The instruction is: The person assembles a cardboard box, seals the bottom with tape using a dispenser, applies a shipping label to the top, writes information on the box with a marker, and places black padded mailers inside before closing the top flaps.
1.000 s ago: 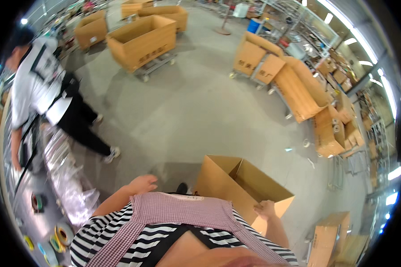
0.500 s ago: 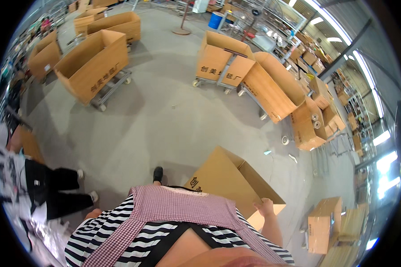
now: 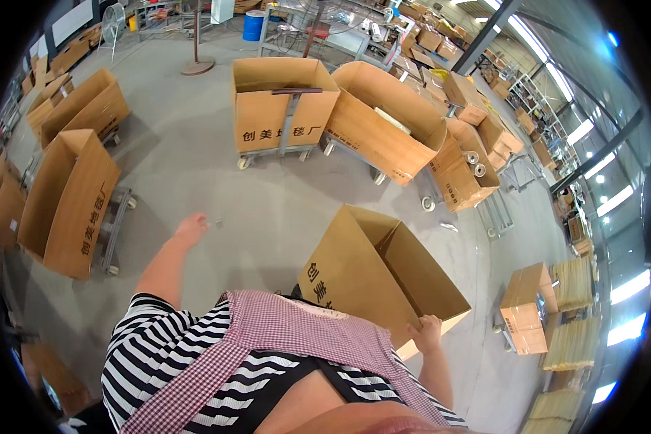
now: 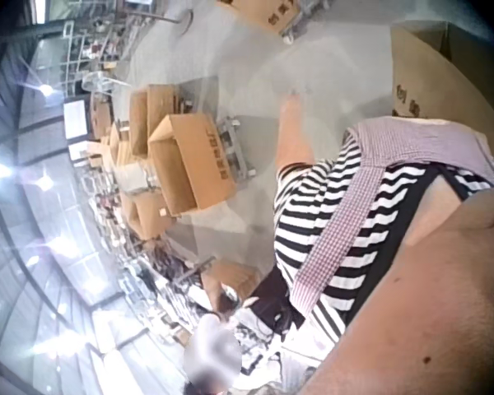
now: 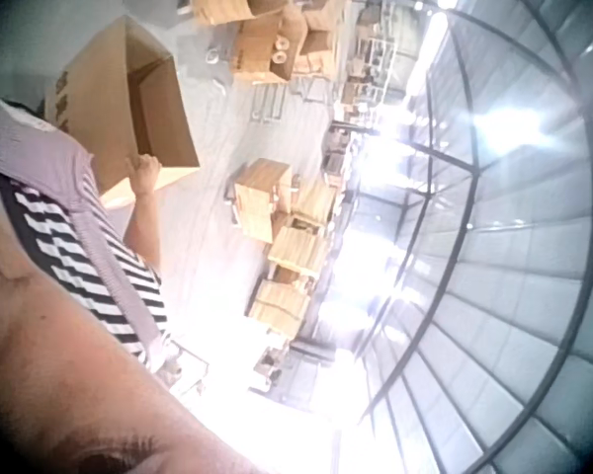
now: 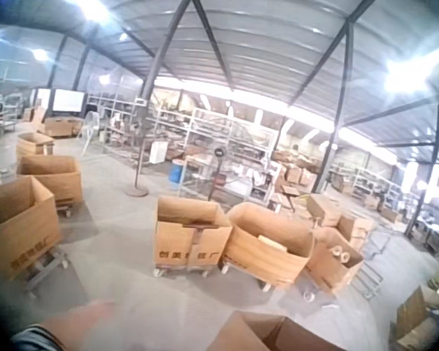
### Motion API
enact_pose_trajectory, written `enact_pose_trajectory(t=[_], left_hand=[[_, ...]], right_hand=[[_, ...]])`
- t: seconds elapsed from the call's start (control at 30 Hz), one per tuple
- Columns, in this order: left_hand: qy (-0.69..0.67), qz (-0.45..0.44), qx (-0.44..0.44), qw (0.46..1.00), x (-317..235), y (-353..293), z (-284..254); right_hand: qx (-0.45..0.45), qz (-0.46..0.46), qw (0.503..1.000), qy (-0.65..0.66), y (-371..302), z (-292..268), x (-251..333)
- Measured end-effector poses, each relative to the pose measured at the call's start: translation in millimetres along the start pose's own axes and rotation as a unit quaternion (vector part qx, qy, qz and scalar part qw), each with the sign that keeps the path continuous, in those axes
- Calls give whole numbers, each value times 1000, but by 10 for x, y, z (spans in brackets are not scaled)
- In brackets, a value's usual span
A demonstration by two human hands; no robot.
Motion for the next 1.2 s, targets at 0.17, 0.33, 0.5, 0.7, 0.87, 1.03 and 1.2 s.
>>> enact_pose_trajectory(t=[0.17,0.33,0.5,0.7,0.87,1.03,1.2], left_hand=[[200,103,123,967,-1461,846,687],[48,10,283,958,-746,1148,1458],[-4,-37,260,965,-425,2072,1355],[48,168,24,984,-1231,4404,611],[127,186,-57,973,-2624,6358,199],[270,109,-52,955,-2660,7859,208],[277,73,21,958,-2438,8120,435]], right_hand=[[40,46,998,-13,1088,425,-433],[128,63,990,23,2367,771,-645],[135,79,987,20,3175,894,-785],[172,54,984,-6,3963,1105,-323],[178,57,979,-83,4322,1023,-182],[159,35,981,-106,4861,739,280],[169,70,977,-110,5170,662,237]])
Point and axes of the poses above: each hand's wrist, its own y-axis towards the middle knuckle, its own z-axis out of the palm, x = y × z, the point moved 9 cm from there along y, towards the middle knuckle, and after that the axes turned 7 degrees about z, right-handed, at the moved point
